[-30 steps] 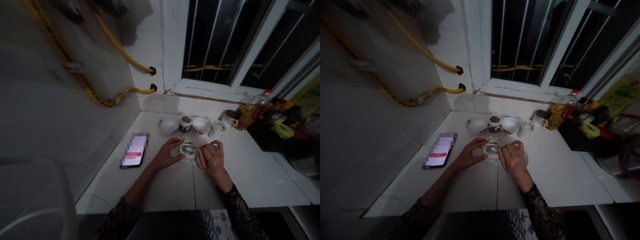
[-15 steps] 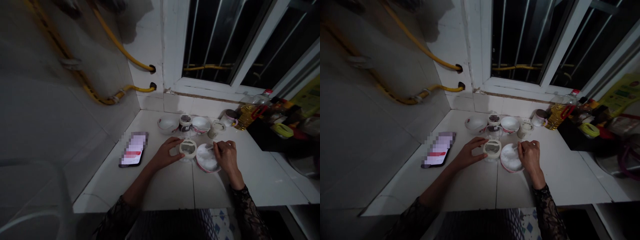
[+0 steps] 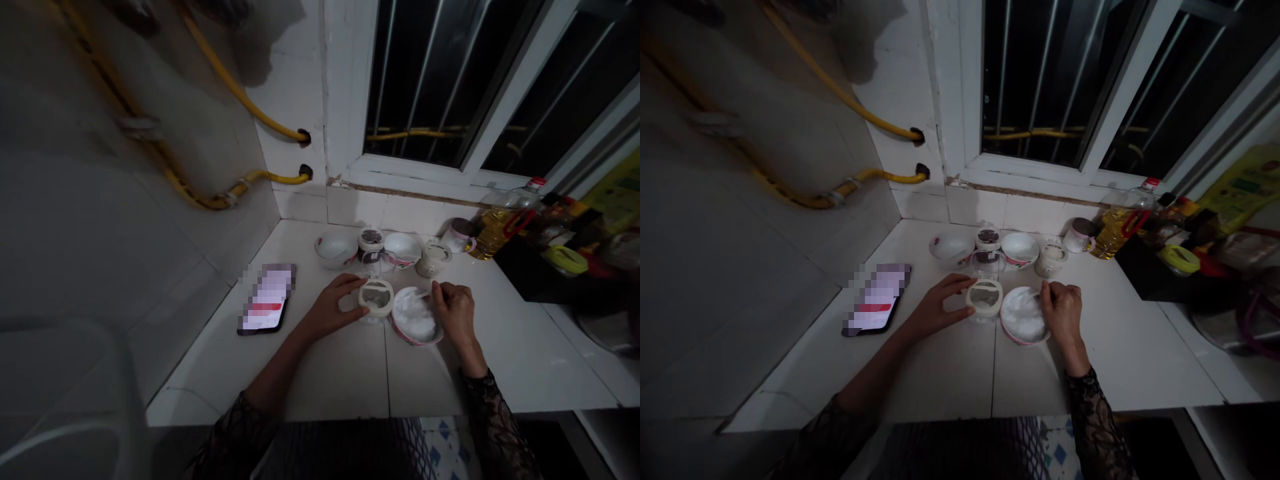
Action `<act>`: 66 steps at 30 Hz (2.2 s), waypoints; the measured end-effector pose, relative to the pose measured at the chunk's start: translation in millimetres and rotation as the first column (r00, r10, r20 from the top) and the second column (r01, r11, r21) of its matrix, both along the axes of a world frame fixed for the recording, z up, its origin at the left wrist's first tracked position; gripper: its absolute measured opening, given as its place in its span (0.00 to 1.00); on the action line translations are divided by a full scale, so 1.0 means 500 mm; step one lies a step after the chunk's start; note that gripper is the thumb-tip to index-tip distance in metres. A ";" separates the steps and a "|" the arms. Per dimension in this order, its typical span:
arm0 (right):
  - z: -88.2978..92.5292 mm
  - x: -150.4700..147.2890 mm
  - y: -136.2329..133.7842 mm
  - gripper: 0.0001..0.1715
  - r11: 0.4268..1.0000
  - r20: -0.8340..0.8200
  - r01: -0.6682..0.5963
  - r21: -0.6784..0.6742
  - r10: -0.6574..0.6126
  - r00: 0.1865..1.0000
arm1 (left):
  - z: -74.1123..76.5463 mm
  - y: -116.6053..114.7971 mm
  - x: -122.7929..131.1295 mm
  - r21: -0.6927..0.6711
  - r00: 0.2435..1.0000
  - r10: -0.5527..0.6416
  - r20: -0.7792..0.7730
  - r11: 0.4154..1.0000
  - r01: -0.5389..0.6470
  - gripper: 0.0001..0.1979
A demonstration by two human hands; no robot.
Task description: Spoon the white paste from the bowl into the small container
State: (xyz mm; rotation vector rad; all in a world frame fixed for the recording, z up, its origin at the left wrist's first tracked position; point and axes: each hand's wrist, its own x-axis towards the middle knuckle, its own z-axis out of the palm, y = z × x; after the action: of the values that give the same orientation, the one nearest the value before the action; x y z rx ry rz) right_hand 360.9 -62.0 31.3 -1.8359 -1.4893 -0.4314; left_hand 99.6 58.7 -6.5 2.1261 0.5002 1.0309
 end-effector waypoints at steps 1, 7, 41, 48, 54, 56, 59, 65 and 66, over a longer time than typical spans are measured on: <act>-0.002 -0.003 0.001 0.29 1.000 0.001 -0.022 -0.007 0.022 1.000 | 0.001 0.000 0.000 -0.001 1.000 -0.001 -0.002 1.000 0.001 0.26; -0.003 -0.015 0.007 0.28 0.994 -0.041 -0.088 -0.065 0.086 0.995 | 0.004 -0.003 0.001 -0.008 1.000 -0.003 -0.007 1.000 0.003 0.26; 0.016 0.011 0.001 0.27 0.999 -0.679 0.044 -0.031 -0.053 0.732 | 0.002 -0.001 0.001 -0.015 1.000 0.000 0.003 1.000 0.000 0.27; 0.055 -0.013 0.007 0.30 0.998 -0.657 0.013 0.068 0.035 0.753 | 0.003 -0.002 0.001 -0.007 1.000 0.001 0.002 1.000 -0.001 0.26; 0.096 -0.090 0.016 0.27 0.981 -0.323 -0.072 0.180 0.128 0.938 | 0.001 -0.002 0.002 -0.015 1.000 0.002 0.005 1.000 -0.002 0.26; 0.094 -0.117 0.019 0.25 0.968 -0.036 -0.183 0.172 0.191 0.981 | 0.002 -0.002 0.001 -0.013 1.000 0.000 -0.004 1.000 0.000 0.27; 0.086 -0.139 0.018 0.21 0.937 0.313 -0.347 0.049 0.315 0.896 | 0.004 -0.002 0.001 -0.010 1.000 -0.004 -0.009 1.000 0.003 0.27; 0.085 -0.069 -0.007 0.20 0.970 0.239 -0.183 0.158 0.143 0.960 | 0.006 -0.003 0.001 -0.015 1.000 -0.013 0.003 1.000 0.013 0.27; 0.084 -0.048 -0.012 0.21 0.979 0.218 -0.160 0.129 0.130 0.967 | 0.005 -0.003 0.001 -0.015 1.000 -0.010 0.003 1.000 0.010 0.27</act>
State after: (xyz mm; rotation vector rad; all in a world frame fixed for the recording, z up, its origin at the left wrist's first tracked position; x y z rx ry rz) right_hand 337.0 -67.8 73.2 -1.5942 -1.6735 -0.6593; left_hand 100.2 57.4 -4.2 2.1114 0.4940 1.0210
